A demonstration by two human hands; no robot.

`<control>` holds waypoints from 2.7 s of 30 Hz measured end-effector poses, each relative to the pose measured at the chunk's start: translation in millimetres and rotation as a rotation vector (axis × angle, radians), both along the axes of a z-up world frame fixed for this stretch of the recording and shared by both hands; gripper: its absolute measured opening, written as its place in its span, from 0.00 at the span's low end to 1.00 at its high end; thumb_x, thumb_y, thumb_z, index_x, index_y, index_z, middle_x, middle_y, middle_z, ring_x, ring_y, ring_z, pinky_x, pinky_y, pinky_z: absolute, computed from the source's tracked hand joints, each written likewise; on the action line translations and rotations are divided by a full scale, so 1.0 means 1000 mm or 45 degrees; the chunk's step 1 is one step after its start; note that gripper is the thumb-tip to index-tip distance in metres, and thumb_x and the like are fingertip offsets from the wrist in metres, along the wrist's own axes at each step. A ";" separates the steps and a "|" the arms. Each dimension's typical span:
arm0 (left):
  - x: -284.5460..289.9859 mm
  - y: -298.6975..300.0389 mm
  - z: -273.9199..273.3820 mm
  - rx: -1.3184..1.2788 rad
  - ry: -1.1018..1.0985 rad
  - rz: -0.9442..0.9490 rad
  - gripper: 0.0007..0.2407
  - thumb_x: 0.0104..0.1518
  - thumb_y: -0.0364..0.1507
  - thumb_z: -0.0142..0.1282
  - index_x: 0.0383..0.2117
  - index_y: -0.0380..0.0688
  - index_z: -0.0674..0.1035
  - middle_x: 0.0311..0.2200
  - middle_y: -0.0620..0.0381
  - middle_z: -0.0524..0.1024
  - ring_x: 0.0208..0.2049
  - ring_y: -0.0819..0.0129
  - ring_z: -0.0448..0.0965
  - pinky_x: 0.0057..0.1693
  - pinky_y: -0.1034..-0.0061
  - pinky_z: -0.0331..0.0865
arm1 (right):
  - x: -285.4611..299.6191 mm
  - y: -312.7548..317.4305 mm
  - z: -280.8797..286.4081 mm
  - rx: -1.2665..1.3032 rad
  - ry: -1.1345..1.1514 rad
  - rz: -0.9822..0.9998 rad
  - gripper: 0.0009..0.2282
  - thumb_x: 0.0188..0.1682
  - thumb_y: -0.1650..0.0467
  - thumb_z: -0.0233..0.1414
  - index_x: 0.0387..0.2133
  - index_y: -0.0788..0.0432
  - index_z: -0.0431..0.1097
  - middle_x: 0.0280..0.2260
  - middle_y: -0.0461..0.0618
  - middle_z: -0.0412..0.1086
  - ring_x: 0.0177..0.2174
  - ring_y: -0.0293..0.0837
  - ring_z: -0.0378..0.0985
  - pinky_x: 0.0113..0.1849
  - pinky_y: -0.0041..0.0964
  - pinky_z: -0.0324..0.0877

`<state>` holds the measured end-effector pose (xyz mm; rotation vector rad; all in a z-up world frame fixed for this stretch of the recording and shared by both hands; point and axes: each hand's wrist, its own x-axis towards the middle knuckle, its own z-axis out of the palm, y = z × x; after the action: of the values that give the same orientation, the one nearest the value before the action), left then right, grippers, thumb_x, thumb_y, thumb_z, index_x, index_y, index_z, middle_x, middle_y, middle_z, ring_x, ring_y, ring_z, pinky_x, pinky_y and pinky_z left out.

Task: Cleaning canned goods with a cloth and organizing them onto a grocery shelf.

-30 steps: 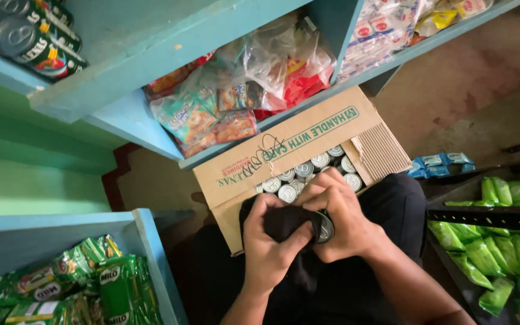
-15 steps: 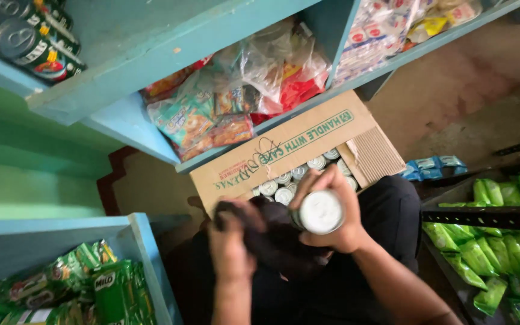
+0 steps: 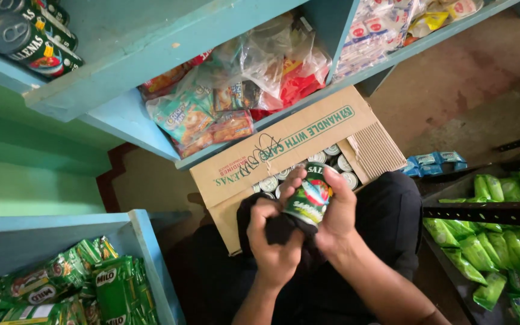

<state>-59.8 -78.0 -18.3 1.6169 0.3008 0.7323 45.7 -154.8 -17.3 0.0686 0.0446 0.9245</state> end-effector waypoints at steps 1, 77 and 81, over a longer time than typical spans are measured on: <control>0.003 -0.001 -0.006 0.054 -0.023 0.118 0.14 0.43 0.21 0.55 0.37 0.41 0.69 0.31 0.52 0.72 0.29 0.63 0.70 0.40 0.72 0.69 | -0.002 0.003 0.001 0.028 0.259 0.107 0.11 0.47 0.68 0.53 0.37 0.63 0.66 0.34 0.54 0.68 0.37 0.48 0.72 0.46 0.38 0.72; -0.002 -0.003 0.026 -0.390 0.263 -0.175 0.13 0.45 0.26 0.58 0.38 0.38 0.75 0.35 0.53 0.77 0.35 0.67 0.73 0.48 0.76 0.69 | 0.012 -0.044 0.057 -1.078 -2.852 -0.704 0.23 0.33 0.79 0.56 0.41 0.63 0.52 0.38 0.59 0.63 0.37 0.54 0.71 0.37 0.45 0.71; -0.005 -0.007 0.029 -0.333 0.282 -0.017 0.09 0.47 0.22 0.51 0.33 0.34 0.79 0.28 0.52 0.79 0.30 0.69 0.71 0.45 0.78 0.68 | 0.012 -0.041 0.056 -0.998 -2.935 -0.750 0.24 0.31 0.78 0.55 0.40 0.61 0.51 0.37 0.59 0.63 0.33 0.53 0.69 0.37 0.47 0.68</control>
<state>-65.2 -85.1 10.9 1.4493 0.5235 0.4811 58.0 -195.8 38.5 -1.6132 -1.6374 -0.0948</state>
